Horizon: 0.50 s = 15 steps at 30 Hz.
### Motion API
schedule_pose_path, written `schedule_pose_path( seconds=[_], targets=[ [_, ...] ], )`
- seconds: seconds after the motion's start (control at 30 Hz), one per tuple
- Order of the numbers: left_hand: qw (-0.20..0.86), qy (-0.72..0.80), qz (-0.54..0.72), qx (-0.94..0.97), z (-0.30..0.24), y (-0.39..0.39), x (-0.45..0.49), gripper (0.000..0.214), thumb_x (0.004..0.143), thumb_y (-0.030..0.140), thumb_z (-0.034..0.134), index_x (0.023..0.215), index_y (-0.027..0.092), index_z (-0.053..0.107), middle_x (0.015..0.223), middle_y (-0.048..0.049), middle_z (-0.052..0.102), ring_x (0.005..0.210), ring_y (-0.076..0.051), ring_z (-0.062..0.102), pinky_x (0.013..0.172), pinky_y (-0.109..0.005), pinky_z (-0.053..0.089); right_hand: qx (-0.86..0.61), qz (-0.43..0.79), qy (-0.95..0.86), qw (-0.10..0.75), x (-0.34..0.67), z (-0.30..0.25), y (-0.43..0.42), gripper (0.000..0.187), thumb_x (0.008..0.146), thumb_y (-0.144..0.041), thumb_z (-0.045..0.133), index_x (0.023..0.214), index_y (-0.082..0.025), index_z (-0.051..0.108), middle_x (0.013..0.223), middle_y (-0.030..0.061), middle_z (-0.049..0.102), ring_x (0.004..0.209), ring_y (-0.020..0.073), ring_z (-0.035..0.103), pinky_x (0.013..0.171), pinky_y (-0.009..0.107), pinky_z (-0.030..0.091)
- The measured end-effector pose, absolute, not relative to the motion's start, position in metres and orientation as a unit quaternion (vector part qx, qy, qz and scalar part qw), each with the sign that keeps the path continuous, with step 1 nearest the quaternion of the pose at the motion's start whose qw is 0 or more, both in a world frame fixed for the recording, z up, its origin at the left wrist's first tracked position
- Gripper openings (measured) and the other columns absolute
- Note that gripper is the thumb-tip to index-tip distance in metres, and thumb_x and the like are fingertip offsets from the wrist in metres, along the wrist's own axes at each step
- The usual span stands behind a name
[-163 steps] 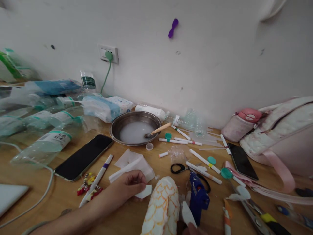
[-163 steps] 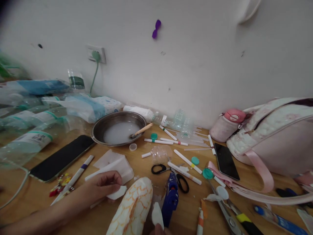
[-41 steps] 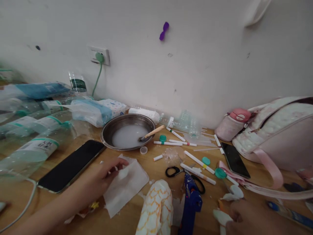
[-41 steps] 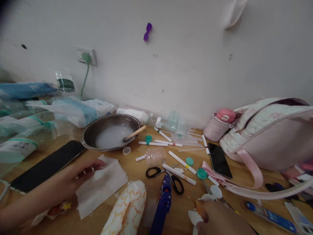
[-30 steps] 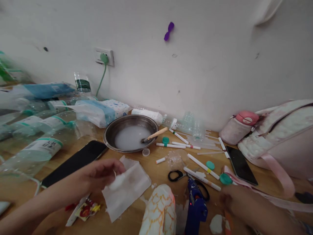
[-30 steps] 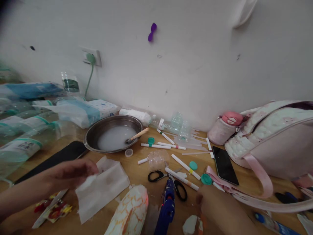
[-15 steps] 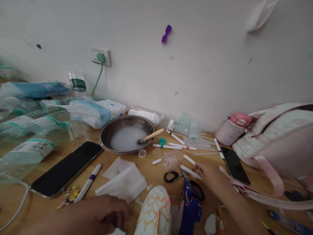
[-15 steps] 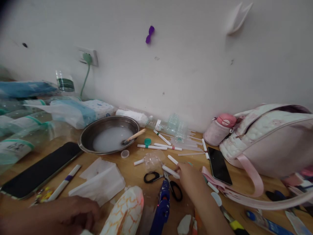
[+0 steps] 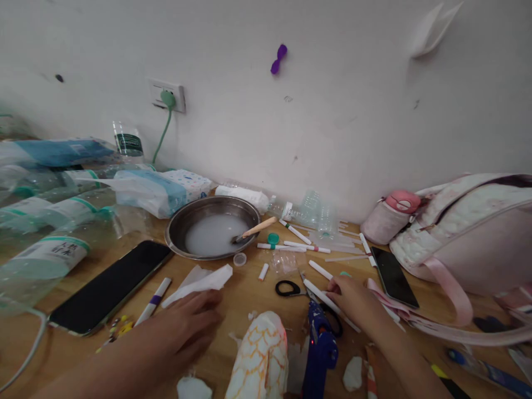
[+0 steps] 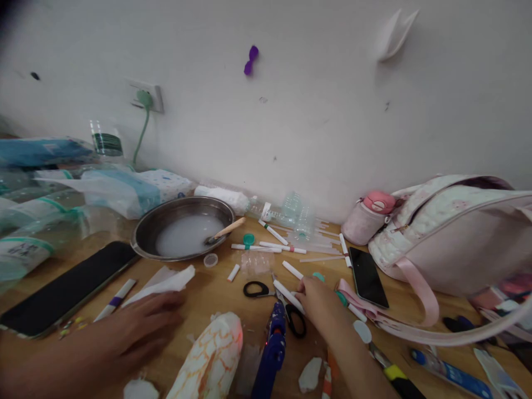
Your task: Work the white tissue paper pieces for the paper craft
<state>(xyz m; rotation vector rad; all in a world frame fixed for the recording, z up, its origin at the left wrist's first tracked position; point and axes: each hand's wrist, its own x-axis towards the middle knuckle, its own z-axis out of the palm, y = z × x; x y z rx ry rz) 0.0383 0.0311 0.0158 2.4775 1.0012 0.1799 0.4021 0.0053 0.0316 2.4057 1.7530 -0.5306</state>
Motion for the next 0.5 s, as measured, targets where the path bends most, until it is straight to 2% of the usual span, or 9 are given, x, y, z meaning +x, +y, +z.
schedule_pose_path(
  seconds=[0.1,0.23,0.4,0.5],
  targets=[
    [0.220,0.398,0.019,0.891,0.020,0.032,0.039,0.047,0.091,0.016,0.049,0.128,0.021,0.078,0.140,-0.0143,0.074,0.135,-0.040,0.066,0.118,-0.054,0.052,0.799,-0.185,0.571,0.051,0.400,0.034,0.002,0.009,0.105,-0.014,0.065,0.110,-0.014,0.073,0.106,0.0049,0.079,0.102,0.0213,0.074,0.096,0.039,0.056],
    [0.211,0.410,0.019,0.887,0.012,0.037,0.035,0.049,0.096,0.025,0.045,0.136,0.019,0.074,0.145,-0.0178,0.070,0.135,-0.043,0.066,0.116,-0.061,0.052,0.806,-0.207,0.555,0.031,0.402,0.029,0.001,0.010,0.105,-0.011,0.065,0.108,-0.015,0.073,0.107,0.0042,0.079,0.103,0.0205,0.075,0.097,0.039,0.058],
    [0.208,0.400,0.070,0.890,0.002,0.041,0.030,0.043,0.098,0.029,0.047,0.128,0.024,0.078,0.137,-0.0141,0.075,0.127,-0.041,0.072,0.110,-0.056,0.058,0.802,-0.214,0.558,-0.002,0.409,0.020,0.001,0.009,0.104,-0.011,0.066,0.107,-0.015,0.072,0.109,0.0039,0.078,0.107,0.0203,0.074,0.099,0.039,0.057],
    [0.212,0.396,0.088,0.889,-0.001,0.042,0.030,0.041,0.100,0.031,0.045,0.126,0.026,0.077,0.136,-0.0110,0.076,0.126,-0.036,0.072,0.111,-0.051,0.058,0.803,-0.223,0.553,-0.007,0.413,0.018,0.000,0.007,0.103,-0.011,0.067,0.105,-0.016,0.071,0.100,0.0014,0.077,0.098,0.0194,0.074,0.093,0.037,0.058]
  ],
)
